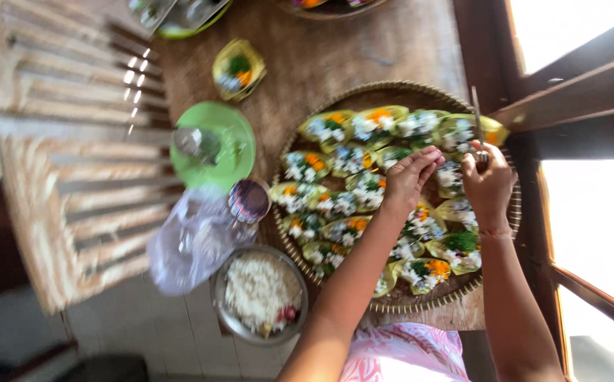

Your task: The person assembles small decorative pouches by placing shredded coconut and flower petals into folded banana leaves on a woven tray. They then transfer completed pouches from a red plastic bag onto the tray.

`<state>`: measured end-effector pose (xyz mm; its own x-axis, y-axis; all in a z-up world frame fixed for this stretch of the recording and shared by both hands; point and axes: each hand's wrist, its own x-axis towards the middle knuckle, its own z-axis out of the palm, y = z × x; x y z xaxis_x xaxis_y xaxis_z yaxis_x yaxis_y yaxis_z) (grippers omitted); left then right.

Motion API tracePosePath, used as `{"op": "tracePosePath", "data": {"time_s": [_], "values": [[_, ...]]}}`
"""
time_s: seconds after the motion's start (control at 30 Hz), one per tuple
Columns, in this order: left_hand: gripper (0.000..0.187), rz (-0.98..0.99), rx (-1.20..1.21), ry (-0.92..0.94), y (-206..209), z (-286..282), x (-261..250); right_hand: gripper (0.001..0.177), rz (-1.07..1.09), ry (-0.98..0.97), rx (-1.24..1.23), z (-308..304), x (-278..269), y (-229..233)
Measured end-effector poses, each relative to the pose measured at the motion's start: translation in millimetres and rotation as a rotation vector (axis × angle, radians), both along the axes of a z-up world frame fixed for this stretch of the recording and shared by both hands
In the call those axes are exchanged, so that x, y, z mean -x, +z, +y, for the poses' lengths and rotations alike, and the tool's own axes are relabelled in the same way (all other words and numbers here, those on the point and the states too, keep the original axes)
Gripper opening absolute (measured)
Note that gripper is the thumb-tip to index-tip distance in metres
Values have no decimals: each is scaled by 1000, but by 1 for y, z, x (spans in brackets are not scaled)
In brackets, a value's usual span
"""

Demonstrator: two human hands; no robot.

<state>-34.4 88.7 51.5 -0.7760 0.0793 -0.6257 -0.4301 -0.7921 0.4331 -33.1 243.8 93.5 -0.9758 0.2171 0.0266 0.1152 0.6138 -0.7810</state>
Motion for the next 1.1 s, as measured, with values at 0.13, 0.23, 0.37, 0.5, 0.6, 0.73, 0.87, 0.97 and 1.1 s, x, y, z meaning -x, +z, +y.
{"op": "tracePosePath", "data": {"time_s": [0.13,0.23,0.37,0.5,0.6,0.73,0.87,0.97,1.1], "values": [[21,169,176,38,56,-81,-61,25,-40,184,115,-66,-41,57],[19,211,332,89,87,-156,-131,21,-97,379,386,-133,-88,83],[19,152,676,186,132,-241,-237,23,-476,577,462,-223,-159,106],[18,3,1050,194,135,-282,-330,26,-687,734,272,-283,-225,122],[13,-58,1214,72,107,-287,-371,30,-522,833,82,-302,-260,94],[12,-33,1356,28,78,-284,-403,32,-493,880,1,-305,-289,47],[12,20,1498,-92,57,-283,-421,31,-499,853,-108,-301,-308,25],[16,-14,1520,-195,51,-292,-432,31,-547,815,-102,-309,-319,38],[8,-52,1541,-178,30,-312,-460,30,-542,772,-34,-322,-333,50]]}}
